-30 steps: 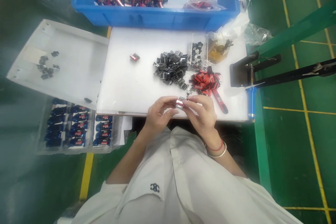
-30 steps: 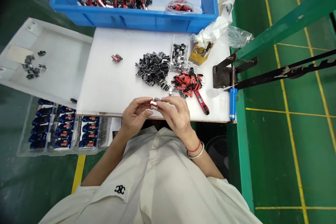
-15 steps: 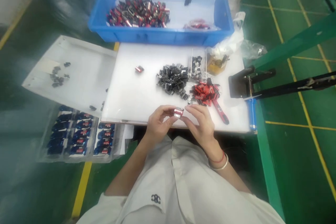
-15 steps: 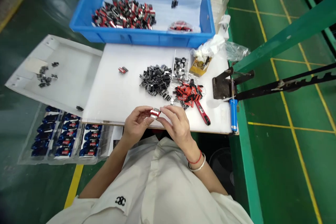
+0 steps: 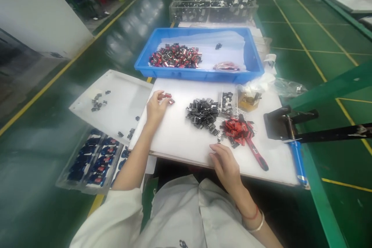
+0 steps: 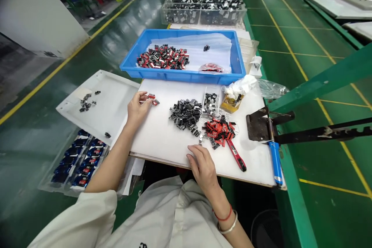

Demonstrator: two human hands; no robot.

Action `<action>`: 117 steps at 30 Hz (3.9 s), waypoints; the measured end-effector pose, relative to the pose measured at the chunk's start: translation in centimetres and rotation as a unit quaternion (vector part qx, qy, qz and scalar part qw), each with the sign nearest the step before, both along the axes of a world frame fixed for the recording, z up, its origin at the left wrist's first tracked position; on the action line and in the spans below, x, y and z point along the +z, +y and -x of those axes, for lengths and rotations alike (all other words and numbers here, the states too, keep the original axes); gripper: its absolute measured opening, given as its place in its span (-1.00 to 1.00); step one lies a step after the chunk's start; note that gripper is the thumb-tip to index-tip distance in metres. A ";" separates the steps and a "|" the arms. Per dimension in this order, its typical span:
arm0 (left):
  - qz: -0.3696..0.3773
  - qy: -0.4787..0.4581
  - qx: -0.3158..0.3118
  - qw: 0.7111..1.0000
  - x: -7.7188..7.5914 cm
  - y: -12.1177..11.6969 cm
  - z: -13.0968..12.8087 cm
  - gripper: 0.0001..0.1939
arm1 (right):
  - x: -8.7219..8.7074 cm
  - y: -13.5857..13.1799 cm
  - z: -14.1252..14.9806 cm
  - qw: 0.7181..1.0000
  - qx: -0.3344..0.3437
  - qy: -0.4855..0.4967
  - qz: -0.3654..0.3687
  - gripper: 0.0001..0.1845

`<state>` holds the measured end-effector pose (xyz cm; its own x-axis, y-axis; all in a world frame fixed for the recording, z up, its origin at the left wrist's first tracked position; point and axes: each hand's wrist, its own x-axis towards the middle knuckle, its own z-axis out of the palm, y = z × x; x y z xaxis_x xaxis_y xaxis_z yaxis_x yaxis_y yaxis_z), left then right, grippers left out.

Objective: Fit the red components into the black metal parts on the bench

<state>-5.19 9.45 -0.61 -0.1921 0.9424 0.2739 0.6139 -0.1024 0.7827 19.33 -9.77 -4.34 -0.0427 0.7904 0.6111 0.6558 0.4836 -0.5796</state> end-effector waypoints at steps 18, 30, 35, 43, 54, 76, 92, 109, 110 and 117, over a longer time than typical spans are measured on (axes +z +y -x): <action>-0.055 0.151 -0.191 0.968 -1.3 -2.1 -3.9 -0.75 | -0.3 0.3 0.4 0.999 -0.015 0.015 0.029 -0.72; -0.043 0.138 -0.222 0.964 -1.1 -2.9 -4.0 -0.84 | -0.5 0.4 0.4 1.000 -0.013 0.008 0.018 -0.75; -0.012 0.064 -0.153 0.986 -0.2 -5.2 -3.2 -0.90 | -0.2 0.4 0.6 1.000 -0.016 0.007 0.013 -0.75; 0.175 -0.228 -0.242 0.927 0.6 -12.4 -5.9 -0.77 | 0.8 0.5 0.0 0.991 -0.042 0.106 0.065 -0.79; 0.253 -0.328 -0.283 0.865 -0.3 -16.5 -8.9 -0.54 | 0.7 0.0 -0.2 0.977 -0.020 0.177 0.116 -0.81; 0.227 -0.466 -0.241 0.821 -0.9 -14.5 -9.5 -0.54 | 1.0 -2.5 -9.7 0.880 -0.408 0.241 0.018 -0.52; 0.233 -0.444 -0.259 0.825 -1.0 -14.8 -9.5 -0.49 | -0.5 0.2 -11.6 0.894 -0.381 0.151 0.181 -0.52; 0.226 -0.423 -0.254 0.840 -2.3 -14.9 -9.8 -0.51 | 5.0 -1.7 -4.2 0.951 -0.245 0.175 0.065 -0.65; 0.226 -0.428 -0.249 0.839 -2.4 -14.9 -9.8 -0.52 | 5.3 -1.7 -3.8 0.954 -0.243 0.165 0.059 -0.66; 0.217 -0.397 -0.257 0.854 -2.9 -15.0 -9.9 -0.65 | 5.7 -2.0 -2.8 0.971 -0.230 0.066 0.029 -0.72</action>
<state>4.68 -5.59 -3.54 0.3138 0.9381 -0.1468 -0.1672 0.2068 0.9640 22.15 -11.74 1.33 0.3987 0.7405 0.5410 0.7125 0.1213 -0.6911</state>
